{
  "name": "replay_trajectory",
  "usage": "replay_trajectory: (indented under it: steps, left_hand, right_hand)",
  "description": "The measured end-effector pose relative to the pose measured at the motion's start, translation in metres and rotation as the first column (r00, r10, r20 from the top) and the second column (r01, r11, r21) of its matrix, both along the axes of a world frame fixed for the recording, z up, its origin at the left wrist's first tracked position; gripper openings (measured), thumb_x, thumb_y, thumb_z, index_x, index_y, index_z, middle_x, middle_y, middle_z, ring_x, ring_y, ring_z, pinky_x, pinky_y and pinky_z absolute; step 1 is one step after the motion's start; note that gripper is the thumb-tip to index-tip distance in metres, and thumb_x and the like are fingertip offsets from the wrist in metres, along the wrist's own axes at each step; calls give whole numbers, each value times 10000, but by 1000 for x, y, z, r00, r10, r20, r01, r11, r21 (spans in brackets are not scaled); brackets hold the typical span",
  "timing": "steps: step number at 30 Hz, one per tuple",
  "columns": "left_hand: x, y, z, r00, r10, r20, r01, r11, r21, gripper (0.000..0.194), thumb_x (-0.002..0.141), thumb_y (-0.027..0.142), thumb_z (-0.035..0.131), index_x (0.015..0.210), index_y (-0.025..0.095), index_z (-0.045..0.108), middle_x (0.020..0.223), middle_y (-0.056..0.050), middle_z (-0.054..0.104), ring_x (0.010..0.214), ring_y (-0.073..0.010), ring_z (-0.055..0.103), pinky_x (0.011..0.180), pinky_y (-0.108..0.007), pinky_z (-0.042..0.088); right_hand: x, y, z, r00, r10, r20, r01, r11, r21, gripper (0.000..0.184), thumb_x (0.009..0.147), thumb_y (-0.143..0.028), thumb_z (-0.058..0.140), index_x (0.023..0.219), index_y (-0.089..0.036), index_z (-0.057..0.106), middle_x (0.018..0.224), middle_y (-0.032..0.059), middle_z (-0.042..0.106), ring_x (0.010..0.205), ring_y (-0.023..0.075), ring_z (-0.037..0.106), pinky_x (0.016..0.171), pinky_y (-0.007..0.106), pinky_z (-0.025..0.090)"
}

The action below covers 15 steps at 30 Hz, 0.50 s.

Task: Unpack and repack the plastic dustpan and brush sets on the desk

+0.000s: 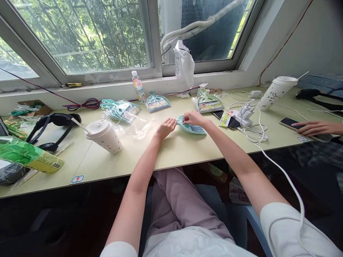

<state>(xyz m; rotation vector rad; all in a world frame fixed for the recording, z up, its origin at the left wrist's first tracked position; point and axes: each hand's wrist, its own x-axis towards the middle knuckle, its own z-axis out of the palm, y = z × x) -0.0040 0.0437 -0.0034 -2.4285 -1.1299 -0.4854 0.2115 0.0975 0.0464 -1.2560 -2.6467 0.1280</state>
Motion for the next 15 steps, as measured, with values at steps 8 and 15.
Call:
replay_trajectory:
  steps: [8,15]
  left_hand:
    - [-2,2,-7,999,19,28,-15,992,-126,447,955,54,307,1229,90,659,1305,-209,644,1225,-256,628,1121,-432,449]
    - [-2,-5,3,996,-69,54,77,983,-170,586,923,52,307,1486,123,455,1381,-159,590,1401,-247,463,1258,-479,250]
  right_hand:
    - [-4,5,-4,999,1,38,1,998,-70,169,787,-265,725,919,-181,792,924,43,774,824,154,663,661,216,391]
    - [1,2,-11,1000,16,9,-15,999,-45,174,799,-277,700,920,-187,785,936,43,773,820,153,661,699,218,405]
